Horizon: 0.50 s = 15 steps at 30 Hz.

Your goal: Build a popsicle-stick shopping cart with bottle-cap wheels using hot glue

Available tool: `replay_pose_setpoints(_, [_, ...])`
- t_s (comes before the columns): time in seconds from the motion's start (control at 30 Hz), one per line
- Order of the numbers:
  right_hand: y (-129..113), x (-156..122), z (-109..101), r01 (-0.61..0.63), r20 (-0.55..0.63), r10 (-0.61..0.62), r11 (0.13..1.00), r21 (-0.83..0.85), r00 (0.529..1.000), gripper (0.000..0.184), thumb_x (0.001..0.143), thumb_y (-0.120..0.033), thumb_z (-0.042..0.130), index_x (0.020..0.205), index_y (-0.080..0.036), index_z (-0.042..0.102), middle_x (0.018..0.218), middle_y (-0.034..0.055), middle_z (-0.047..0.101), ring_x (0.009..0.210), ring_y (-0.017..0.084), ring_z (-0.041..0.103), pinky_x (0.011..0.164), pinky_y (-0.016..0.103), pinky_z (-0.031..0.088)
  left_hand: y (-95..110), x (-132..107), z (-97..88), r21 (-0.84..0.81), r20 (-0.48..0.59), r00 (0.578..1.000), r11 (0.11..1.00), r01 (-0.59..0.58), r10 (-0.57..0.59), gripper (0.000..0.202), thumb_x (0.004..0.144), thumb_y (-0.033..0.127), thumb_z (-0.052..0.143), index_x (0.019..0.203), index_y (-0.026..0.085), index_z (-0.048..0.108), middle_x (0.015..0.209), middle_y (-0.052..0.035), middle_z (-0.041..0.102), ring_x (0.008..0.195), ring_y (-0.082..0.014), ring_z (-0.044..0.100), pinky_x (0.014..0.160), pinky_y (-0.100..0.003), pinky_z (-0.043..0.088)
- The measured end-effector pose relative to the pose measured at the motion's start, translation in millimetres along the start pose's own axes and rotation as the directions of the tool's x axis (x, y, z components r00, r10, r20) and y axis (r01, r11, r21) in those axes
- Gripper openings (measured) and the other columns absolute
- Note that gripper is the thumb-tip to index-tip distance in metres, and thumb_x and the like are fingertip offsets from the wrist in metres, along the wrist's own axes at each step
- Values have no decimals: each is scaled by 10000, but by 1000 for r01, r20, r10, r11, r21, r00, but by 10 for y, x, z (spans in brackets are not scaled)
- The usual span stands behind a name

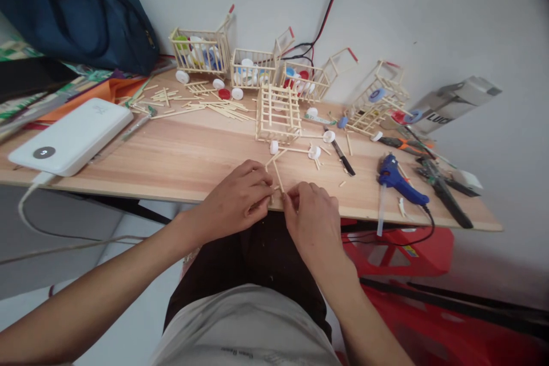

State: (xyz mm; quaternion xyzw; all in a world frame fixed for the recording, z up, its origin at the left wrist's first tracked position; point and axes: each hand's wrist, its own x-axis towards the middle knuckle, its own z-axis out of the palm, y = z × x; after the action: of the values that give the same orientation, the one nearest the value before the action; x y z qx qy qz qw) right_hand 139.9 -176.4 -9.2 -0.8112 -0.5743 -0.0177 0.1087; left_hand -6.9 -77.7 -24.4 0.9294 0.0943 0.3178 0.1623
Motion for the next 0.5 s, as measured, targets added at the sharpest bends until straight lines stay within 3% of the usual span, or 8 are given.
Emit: replay_pose_setpoints(0.5, [58, -13, 74, -14, -68, 20, 996, 92, 997, 68, 876, -223, 536, 827, -194, 572, 823, 55, 633, 808, 230, 547, 731, 333, 339, -29, 28, -23, -26, 65, 998, 1000, 17, -15, 202, 851, 98, 511, 999, 123, 646, 1006, -97, 641, 995, -213, 515, 933, -385, 453])
